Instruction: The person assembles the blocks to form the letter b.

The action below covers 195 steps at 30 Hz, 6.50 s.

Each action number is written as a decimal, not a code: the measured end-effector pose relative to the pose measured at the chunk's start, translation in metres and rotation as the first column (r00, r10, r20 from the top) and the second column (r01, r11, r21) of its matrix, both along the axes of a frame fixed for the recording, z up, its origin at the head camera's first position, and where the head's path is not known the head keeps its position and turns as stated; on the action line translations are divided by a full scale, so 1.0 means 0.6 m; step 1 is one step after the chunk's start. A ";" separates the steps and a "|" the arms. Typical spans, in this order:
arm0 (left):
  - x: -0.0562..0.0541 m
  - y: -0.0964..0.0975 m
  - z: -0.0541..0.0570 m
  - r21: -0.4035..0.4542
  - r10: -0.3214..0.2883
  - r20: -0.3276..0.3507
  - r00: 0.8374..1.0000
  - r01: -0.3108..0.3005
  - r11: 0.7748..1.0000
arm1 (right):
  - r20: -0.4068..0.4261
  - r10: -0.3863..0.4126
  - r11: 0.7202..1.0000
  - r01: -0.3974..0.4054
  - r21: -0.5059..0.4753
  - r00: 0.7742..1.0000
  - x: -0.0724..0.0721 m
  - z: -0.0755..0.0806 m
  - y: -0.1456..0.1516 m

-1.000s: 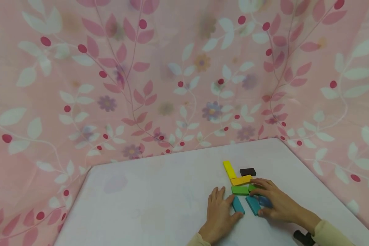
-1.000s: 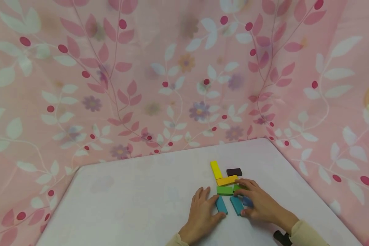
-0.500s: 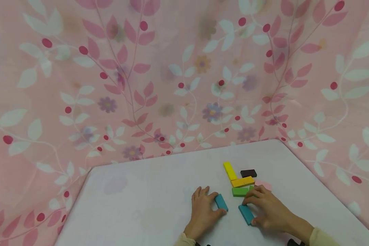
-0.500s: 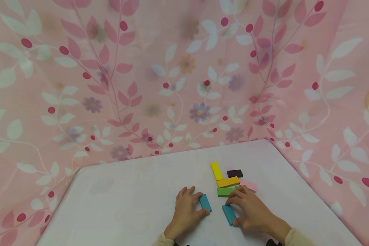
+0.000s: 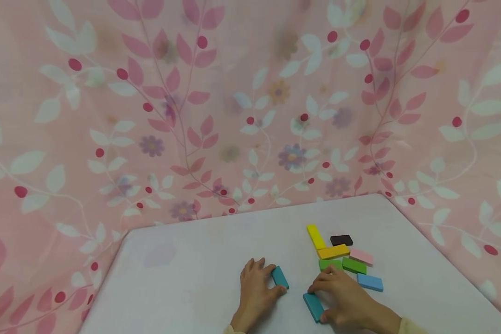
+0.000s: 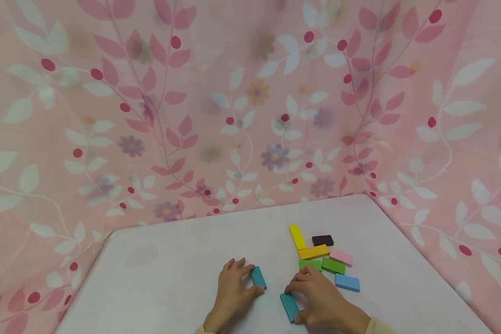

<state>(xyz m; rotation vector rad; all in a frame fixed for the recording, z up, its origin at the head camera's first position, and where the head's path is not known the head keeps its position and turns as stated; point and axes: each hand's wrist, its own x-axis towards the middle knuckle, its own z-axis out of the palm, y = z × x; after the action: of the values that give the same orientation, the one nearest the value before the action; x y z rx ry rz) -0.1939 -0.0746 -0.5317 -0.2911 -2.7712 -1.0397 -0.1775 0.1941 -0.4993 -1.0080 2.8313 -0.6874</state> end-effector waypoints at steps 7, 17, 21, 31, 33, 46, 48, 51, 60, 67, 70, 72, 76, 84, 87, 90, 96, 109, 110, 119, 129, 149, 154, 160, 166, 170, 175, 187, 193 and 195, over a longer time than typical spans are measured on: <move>0.005 -0.021 0.000 0.004 0.021 0.020 1.000 -0.021 1.000 | 0.022 0.021 1.000 -0.021 -0.002 1.000 -0.005 -0.005 -0.048; 0.012 -0.048 -0.001 0.010 0.026 -0.008 1.000 -0.025 1.000 | 0.033 0.034 0.998 -0.032 -0.056 0.999 -0.012 -0.014 -0.112; 0.011 -0.060 -0.001 0.019 0.026 -0.032 0.999 -0.025 1.000 | 0.046 0.007 0.997 -0.003 -0.075 0.999 -0.012 -0.017 -0.131; 0.008 -0.080 -0.005 0.038 0.003 -0.063 0.998 0.000 0.999 | 0.123 0.025 0.996 -0.015 -0.086 0.992 -0.013 -0.021 -0.149; 0.008 -0.084 -0.007 0.051 -0.008 -0.069 0.998 0.011 0.999 | 0.104 0.037 0.997 -0.030 -0.065 0.994 -0.014 -0.019 -0.153; 0.001 -0.103 -0.028 0.164 0.000 -0.120 0.993 0.019 0.986 | 0.062 0.077 0.997 -0.076 -0.017 0.995 -0.018 -0.019 -0.189; -0.001 -0.104 -0.029 0.174 -0.003 -0.110 0.994 0.023 0.985 | 0.065 0.072 0.997 -0.071 -0.011 0.995 -0.019 -0.019 -0.193; -0.006 -0.105 -0.027 0.185 -0.012 -0.081 0.997 0.027 0.982 | 0.056 0.065 0.998 -0.066 0.006 0.996 -0.018 -0.020 -0.196; -0.008 -0.105 -0.023 0.180 -0.015 -0.041 0.999 0.022 0.983 | 0.008 0.068 0.997 -0.068 0.044 0.998 -0.014 -0.019 -0.199; -0.004 -0.099 -0.022 0.123 -0.021 -0.082 0.996 0.031 0.992 | 0.013 0.056 0.997 -0.056 0.044 0.998 -0.013 -0.019 -0.200; 0.005 -0.092 -0.020 0.018 -0.029 -0.059 0.998 0.030 0.999 | -0.011 0.063 0.997 -0.063 0.034 0.998 -0.012 -0.020 -0.198; 0.013 -0.089 -0.020 -0.072 -0.047 -0.025 0.999 0.045 0.996 | -0.033 0.072 0.997 -0.071 0.019 0.997 -0.011 -0.021 -0.198; 0.030 -0.087 -0.022 -0.147 -0.110 0.054 0.992 0.117 0.982 | -0.064 0.088 0.996 -0.089 -0.003 0.994 -0.007 -0.022 -0.200; 0.043 -0.094 -0.041 -0.070 -0.199 0.109 0.974 0.208 0.976 | -0.063 0.067 0.997 -0.065 0.038 0.996 -0.005 -0.018 -0.192; 0.049 -0.097 -0.039 -0.108 -0.189 0.103 0.977 0.200 0.974 | -0.057 0.071 0.997 -0.070 0.022 0.996 -0.003 -0.019 -0.192; 0.054 -0.099 -0.032 -0.120 -0.190 0.086 0.978 0.200 0.973 | -0.054 0.081 0.997 -0.081 -0.001 0.995 -0.004 -0.020 -0.190; 0.054 -0.102 -0.024 -0.089 -0.191 0.046 0.981 0.194 0.977 | -0.021 0.105 0.994 -0.106 -0.030 0.994 -0.015 -0.020 -0.183; 0.055 -0.103 -0.023 -0.051 -0.167 0.058 0.984 0.170 0.984 | 0.024 0.154 0.986 -0.152 -0.065 0.988 -0.024 -0.020 -0.168; 0.054 -0.103 -0.023 -0.047 -0.163 0.058 0.985 0.166 0.985 | 0.034 0.146 0.987 -0.143 -0.074 0.989 -0.024 -0.021 -0.167; 0.049 -0.094 -0.009 -0.037 -0.119 0.067 0.991 0.122 0.992 | 0.028 0.120 0.991 -0.118 -0.054 0.992 -0.023 -0.017 -0.171; 0.052 -0.088 -0.008 -0.069 -0.101 0.057 0.993 0.104 0.992 | -0.051 0.177 0.984 -0.177 0.001 0.983 -0.020 -0.025 -0.174; 0.055 -0.104 -0.033 -0.039 -0.150 0.022 0.988 0.151 0.988 | -0.054 0.139 0.988 -0.134 0.082 0.989 -0.008 -0.018 -0.190; 0.054 -0.103 -0.027 -0.010 -0.147 0.001 0.989 0.147 0.989 | -0.073 0.163 0.983 -0.155 0.096 0.984 -0.009 -0.016 -0.186; 0.054 -0.103 -0.027 0.013 -0.133 0.002 0.991 0.133 0.991 | -0.103 0.188 0.978 -0.177 0.112 0.977 -0.004 -0.009 -0.185; 0.054 -0.102 -0.029 -0.004 -0.122 -0.031 0.992 0.122 0.992 | -0.099 0.196 0.974 -0.182 0.137 0.976 0.000 -0.006 -0.186; 0.050 -0.098 -0.027 -0.005 -0.116 -0.039 0.993 0.115 0.993 | -0.088 0.201 0.970 -0.186 0.155 0.976 -0.002 -0.004 -0.184; 0.049 -0.096 -0.023 -0.004 -0.118 -0.036 0.992 0.118 0.993 | -0.064 0.183 0.973 -0.172 0.153 0.981 -0.004 -0.005 -0.183; 0.053 -0.110 -0.031 -0.146 -0.205 -0.043 0.978 0.197 0.969 | -0.123 0.186 0.972 -0.165 0.165 0.975 0.004 -0.011 -0.187; 0.057 -0.116 -0.026 -0.109 -0.225 -0.031 0.974 0.221 0.969 | -0.066 0.180 0.970 -0.166 0.180 0.981 0.006 -0.003 -0.192; 0.060 -0.119 -0.022 -0.095 -0.237 -0.017 0.971 0.235 0.967 | -0.069 0.182 0.967 -0.166 0.191 0.981 0.010 0.002 -0.193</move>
<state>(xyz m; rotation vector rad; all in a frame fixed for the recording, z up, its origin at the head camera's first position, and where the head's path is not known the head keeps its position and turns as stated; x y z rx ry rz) -0.1578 -0.1460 -0.5450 -0.6577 -2.8141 -0.9471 -0.1718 0.0781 -0.4983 -1.2614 2.7673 -0.3657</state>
